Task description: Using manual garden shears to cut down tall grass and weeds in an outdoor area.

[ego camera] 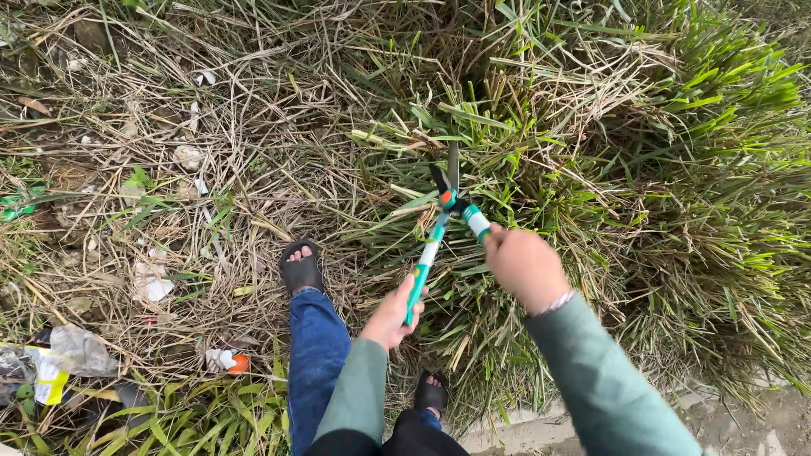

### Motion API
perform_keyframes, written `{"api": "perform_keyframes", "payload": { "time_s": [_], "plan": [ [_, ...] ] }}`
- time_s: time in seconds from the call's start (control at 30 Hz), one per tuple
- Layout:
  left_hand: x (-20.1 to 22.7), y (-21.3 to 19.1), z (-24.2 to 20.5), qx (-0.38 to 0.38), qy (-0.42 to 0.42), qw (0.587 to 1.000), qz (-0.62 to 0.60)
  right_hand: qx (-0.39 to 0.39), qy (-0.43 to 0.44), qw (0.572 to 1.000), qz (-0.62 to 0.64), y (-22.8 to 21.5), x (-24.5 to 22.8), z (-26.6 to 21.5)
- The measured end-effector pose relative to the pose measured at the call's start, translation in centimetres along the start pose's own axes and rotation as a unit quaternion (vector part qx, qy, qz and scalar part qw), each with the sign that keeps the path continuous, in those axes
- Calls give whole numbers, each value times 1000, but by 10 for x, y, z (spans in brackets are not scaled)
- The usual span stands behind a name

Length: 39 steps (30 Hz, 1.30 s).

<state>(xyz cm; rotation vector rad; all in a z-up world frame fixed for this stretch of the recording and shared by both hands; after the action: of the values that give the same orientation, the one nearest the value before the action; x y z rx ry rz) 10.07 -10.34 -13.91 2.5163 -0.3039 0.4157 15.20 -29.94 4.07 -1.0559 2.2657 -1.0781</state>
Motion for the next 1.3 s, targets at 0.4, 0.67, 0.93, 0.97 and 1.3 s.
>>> {"api": "perform_keyframes", "payload": {
  "time_s": [0.4,0.67,0.93,0.97,1.3],
  "plan": [
    [73,-41,63,62,23,993,95,-139,75,980,122,-99,36,82],
    [-33,32,90,212,8,977,11,-42,50,991,120,70,39,39],
    [9,-9,-6,133,68,985,91,-51,75,983,162,-8,60,0],
    [17,3,-31,117,17,989,94,-81,93,982,145,-7,63,-2],
    [11,13,-57,99,-60,992,43,-131,106,985,45,-26,48,6]
  ]
}}
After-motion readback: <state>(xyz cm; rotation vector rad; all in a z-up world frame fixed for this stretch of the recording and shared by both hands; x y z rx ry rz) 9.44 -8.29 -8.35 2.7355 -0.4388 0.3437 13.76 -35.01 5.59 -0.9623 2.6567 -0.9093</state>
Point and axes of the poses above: each hand's wrist, its own z-axis towards the middle knuckle, its own y-axis out of the palm, x = y × z, the point moved 7 cm from there along z, towards the middle knuckle
